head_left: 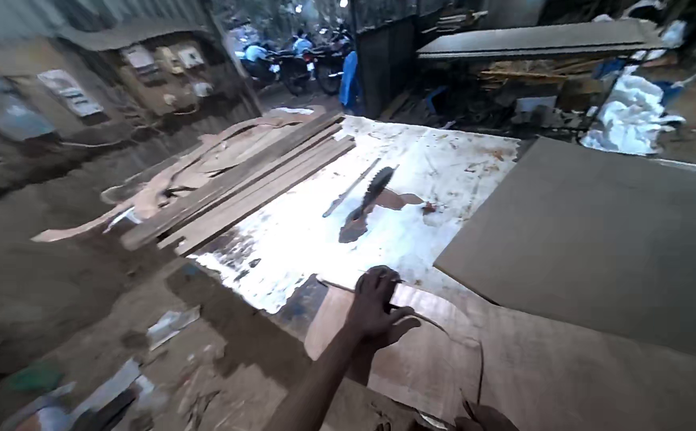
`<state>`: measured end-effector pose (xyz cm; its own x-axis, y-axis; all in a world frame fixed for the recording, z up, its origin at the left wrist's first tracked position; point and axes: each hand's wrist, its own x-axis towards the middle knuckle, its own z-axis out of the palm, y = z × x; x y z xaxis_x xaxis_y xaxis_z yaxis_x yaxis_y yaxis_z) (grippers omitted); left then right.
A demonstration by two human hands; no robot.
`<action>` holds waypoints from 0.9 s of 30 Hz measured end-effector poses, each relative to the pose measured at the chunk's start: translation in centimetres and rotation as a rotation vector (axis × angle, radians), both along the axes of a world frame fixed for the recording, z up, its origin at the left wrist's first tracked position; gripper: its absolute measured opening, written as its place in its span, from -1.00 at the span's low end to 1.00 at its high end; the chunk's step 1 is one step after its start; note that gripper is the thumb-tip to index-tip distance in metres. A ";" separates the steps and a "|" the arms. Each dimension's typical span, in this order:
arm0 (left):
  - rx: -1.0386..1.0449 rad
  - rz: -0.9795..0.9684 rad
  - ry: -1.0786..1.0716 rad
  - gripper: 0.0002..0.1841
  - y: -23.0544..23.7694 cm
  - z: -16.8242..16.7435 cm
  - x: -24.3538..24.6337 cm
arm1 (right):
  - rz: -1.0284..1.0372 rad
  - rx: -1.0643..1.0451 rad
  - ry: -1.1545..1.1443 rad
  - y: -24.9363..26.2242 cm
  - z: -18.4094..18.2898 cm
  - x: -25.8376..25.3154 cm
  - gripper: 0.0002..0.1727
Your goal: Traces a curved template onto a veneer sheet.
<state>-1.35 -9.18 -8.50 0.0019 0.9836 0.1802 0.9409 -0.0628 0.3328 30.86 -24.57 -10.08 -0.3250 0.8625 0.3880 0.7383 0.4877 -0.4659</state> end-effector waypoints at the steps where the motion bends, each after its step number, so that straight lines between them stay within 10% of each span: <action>1: -0.002 0.058 -0.029 0.01 0.1 0.0 -0.5 | -0.012 0.007 -0.001 0.0 -0.1 0.0 -0.80; 7: -0.270 0.399 0.003 0.15 0.2 2.7 -5.5 | -0.069 0.071 -0.030 -0.4 -1.0 -0.3 -0.82; 13: -0.358 0.271 -0.164 -0.22 1.9 5.3 -11.2 | -0.070 0.105 -0.005 -0.4 -1.2 -0.4 -0.83; 27: -0.523 0.283 -0.124 -0.18 4.4 5.9 -12.7 | 0.048 -0.154 0.158 0.3 0.3 2.0 -0.72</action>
<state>-14.01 -4.73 -2.59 -0.2629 0.9010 -0.3450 0.8496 0.3857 0.3598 32.83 -24.28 -9.77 -0.3127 0.9004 0.3026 0.6277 0.4350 -0.6456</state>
